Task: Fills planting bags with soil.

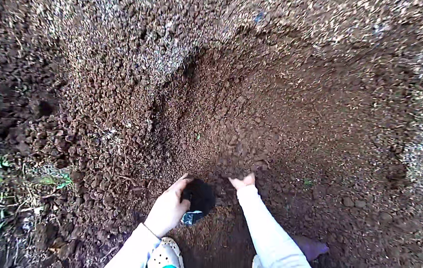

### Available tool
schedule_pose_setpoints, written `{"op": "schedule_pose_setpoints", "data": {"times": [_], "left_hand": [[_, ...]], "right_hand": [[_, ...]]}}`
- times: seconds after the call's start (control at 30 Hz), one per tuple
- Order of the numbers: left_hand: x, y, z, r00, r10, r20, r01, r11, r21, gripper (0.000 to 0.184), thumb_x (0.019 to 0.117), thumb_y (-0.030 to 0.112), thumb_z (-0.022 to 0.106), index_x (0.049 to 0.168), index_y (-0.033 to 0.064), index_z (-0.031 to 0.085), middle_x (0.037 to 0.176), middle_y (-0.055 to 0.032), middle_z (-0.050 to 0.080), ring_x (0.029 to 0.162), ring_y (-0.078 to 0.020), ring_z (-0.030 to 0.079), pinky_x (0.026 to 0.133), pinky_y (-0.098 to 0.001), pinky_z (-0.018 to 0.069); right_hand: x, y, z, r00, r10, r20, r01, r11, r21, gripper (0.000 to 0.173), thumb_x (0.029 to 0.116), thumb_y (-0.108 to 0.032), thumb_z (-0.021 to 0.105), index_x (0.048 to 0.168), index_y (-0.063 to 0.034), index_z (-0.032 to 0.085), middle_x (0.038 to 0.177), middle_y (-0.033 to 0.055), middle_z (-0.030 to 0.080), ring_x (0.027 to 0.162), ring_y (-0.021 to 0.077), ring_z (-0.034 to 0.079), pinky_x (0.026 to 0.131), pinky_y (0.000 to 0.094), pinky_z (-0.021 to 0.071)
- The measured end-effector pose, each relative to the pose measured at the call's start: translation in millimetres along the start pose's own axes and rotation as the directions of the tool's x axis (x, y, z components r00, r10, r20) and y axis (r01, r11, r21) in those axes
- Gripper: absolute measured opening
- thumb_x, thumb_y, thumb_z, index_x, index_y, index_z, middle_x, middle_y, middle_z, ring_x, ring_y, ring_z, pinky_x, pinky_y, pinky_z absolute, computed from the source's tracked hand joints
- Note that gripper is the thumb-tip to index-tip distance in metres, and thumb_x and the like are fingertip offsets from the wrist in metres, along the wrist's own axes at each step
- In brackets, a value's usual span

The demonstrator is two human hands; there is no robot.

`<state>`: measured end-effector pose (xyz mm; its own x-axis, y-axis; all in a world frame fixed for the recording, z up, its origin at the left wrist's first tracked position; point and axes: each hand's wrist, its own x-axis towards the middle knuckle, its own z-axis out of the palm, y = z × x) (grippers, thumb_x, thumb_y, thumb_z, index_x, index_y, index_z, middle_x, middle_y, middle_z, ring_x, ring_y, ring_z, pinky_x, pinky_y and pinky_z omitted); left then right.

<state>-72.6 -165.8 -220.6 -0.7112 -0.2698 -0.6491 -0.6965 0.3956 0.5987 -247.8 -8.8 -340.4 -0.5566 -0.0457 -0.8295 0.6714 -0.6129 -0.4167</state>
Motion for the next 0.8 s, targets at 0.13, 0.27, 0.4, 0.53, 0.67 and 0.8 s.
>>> {"op": "schedule_pose_setpoints", "data": {"times": [0.13, 0.27, 0.4, 0.53, 0.67, 0.8], "left_hand": [[15, 17, 7, 0.998, -0.005, 0.061, 0.003, 0.999, 0.038, 0.06, 0.0954, 0.008, 0.058, 0.154, 0.0168, 0.046, 0.159, -0.0083, 0.046, 0.142, -0.0273, 0.05, 0.115, -0.0545, 0.041], [34, 35, 15, 0.996, -0.01, 0.088, 0.002, 0.996, 0.092, 0.06, 0.0962, 0.009, 0.06, 0.154, 0.0119, 0.044, 0.155, -0.0144, 0.05, 0.141, -0.0319, 0.05, 0.115, -0.0569, 0.0404], [41, 53, 18, 0.992, -0.029, 0.126, 0.013, 0.992, 0.125, 0.059, 0.0973, 0.014, 0.062, 0.153, 0.0064, 0.043, 0.152, -0.0196, 0.051, 0.14, -0.0362, 0.051, 0.114, -0.0593, 0.04], [27, 67, 11, 0.994, 0.01, 0.104, -0.017, 0.997, 0.069, 0.056, 0.0956, 0.016, 0.065, 0.147, 0.0031, 0.047, 0.141, -0.0236, 0.057, 0.132, -0.039, 0.056, 0.108, -0.0616, 0.0429], [5, 68, 6, 0.992, 0.119, 0.049, -0.122, 0.99, 0.064, 0.067, 0.0923, 0.009, 0.069, 0.152, -0.0011, 0.041, 0.154, -0.0207, 0.049, 0.141, -0.0336, 0.049, 0.117, -0.054, 0.0383], [-3, 45, 8, 0.995, 0.102, 0.019, -0.104, 0.989, 0.102, 0.063, 0.0945, 0.013, 0.069, 0.147, -0.0091, 0.044, 0.159, -0.0233, 0.041, 0.147, -0.0333, 0.042, 0.12, -0.0495, 0.0346]], "right_hand": [[7, -4, 9, 0.999, 0.017, 0.052, -0.018, 0.999, 0.033, 0.067, 0.1068, -0.06, 0.011, 0.15, -0.0119, 0.031, 0.139, 0.0143, 0.046, 0.125, 0.0254, 0.049, 0.102, 0.0518, 0.0439], [-23, -18, 6, 0.984, 0.017, 0.176, 0.003, 0.993, -0.115, 0.06, 0.1083, -0.054, 0.013, 0.138, -0.0103, 0.04, 0.12, 0.0132, 0.054, 0.108, 0.025, 0.056, 0.09, 0.053, 0.05], [-74, -38, 9, 0.962, 0.067, 0.266, -0.013, 0.98, -0.197, 0.066, 0.107, -0.058, 0.007, 0.134, -0.0094, 0.042, 0.107, 0.0108, 0.057, 0.095, 0.0214, 0.06, 0.08, 0.0447, 0.0538], [-107, -46, -1, 0.884, 0.156, 0.442, -0.079, 0.979, -0.186, 0.068, 0.1041, -0.065, 0.012, 0.117, -0.0135, 0.055, 0.095, 0.0088, 0.069, 0.089, 0.0245, 0.069, 0.075, 0.0492, 0.0589], [-137, -42, 4, 0.79, 0.097, 0.605, 0.14, 0.932, -0.333, 0.056, 0.1095, -0.049, 0.016, 0.121, -0.0142, 0.058, 0.102, 0.0053, 0.074, 0.092, 0.0185, 0.073, 0.076, 0.0392, 0.0624], [-156, -34, 14, 0.738, -0.011, 0.675, 0.429, 0.779, -0.457, 0.041, 0.1089, -0.02, 0.023, 0.138, -0.0065, 0.048, 0.129, 0.0038, 0.06, 0.113, 0.007, 0.058, 0.095, 0.0247, 0.0495]]}}
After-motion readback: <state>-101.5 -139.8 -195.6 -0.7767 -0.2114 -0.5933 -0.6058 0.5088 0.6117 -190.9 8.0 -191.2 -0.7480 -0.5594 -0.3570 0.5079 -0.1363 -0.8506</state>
